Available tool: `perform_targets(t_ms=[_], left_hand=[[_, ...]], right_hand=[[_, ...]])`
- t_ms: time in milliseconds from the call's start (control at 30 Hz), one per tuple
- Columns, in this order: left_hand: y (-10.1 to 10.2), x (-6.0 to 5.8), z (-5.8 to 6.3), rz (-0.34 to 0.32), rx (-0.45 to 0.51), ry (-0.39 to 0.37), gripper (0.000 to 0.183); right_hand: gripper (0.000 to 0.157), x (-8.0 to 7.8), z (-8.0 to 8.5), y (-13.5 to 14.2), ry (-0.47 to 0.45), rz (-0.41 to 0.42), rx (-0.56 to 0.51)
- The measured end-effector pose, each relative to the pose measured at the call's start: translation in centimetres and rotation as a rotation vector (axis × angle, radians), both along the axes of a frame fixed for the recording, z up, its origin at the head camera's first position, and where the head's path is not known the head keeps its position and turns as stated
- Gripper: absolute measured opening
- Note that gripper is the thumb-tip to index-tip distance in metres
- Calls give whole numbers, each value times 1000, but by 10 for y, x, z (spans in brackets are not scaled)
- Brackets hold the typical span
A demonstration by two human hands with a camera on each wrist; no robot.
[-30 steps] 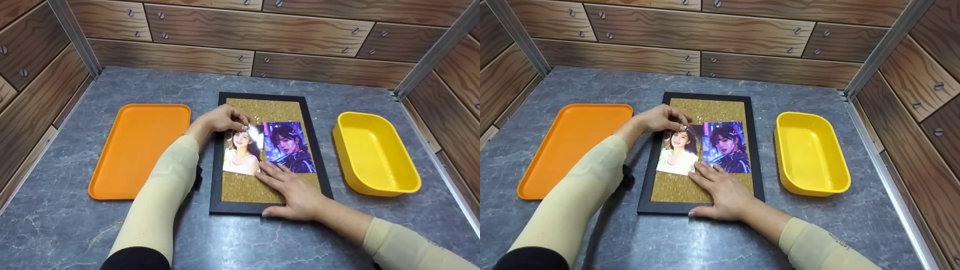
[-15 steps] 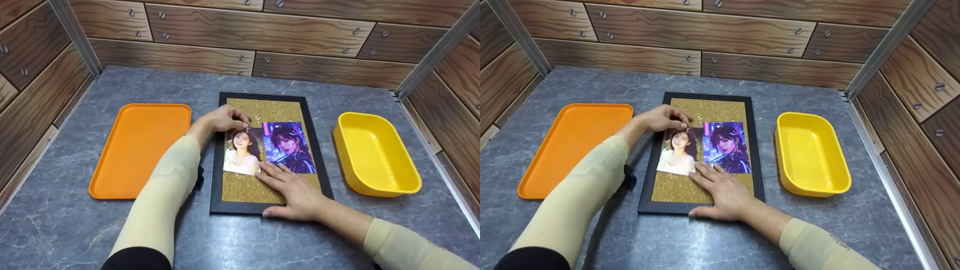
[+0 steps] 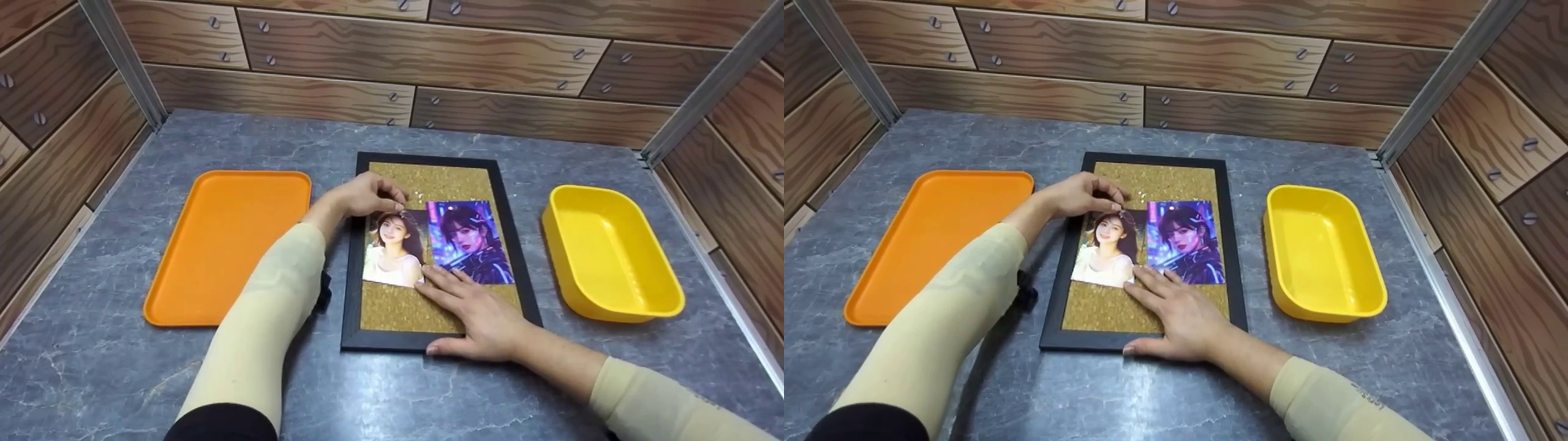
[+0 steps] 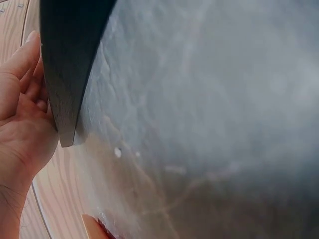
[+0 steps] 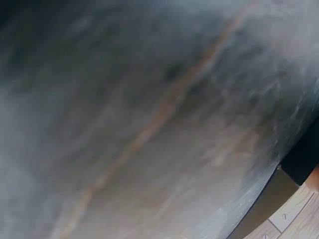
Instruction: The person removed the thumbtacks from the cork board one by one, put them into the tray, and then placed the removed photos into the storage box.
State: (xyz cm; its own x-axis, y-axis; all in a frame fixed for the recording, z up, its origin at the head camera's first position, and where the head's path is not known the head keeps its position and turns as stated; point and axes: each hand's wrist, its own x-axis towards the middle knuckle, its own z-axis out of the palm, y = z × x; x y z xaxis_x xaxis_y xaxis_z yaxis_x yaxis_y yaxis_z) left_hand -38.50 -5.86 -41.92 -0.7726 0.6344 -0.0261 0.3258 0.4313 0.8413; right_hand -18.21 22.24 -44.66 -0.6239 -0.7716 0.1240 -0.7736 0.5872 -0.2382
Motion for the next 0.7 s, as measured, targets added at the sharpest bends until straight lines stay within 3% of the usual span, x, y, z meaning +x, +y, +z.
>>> perform_targets(t_ms=[433,700], left_hand=[[-8,3,0,74,125,-69,17],[-16,10,11,112,212,-78,19]], right_hand=[[100,1,-2,-2,-2,2,-8],[99,1,0,1,-16,-11,-2]])
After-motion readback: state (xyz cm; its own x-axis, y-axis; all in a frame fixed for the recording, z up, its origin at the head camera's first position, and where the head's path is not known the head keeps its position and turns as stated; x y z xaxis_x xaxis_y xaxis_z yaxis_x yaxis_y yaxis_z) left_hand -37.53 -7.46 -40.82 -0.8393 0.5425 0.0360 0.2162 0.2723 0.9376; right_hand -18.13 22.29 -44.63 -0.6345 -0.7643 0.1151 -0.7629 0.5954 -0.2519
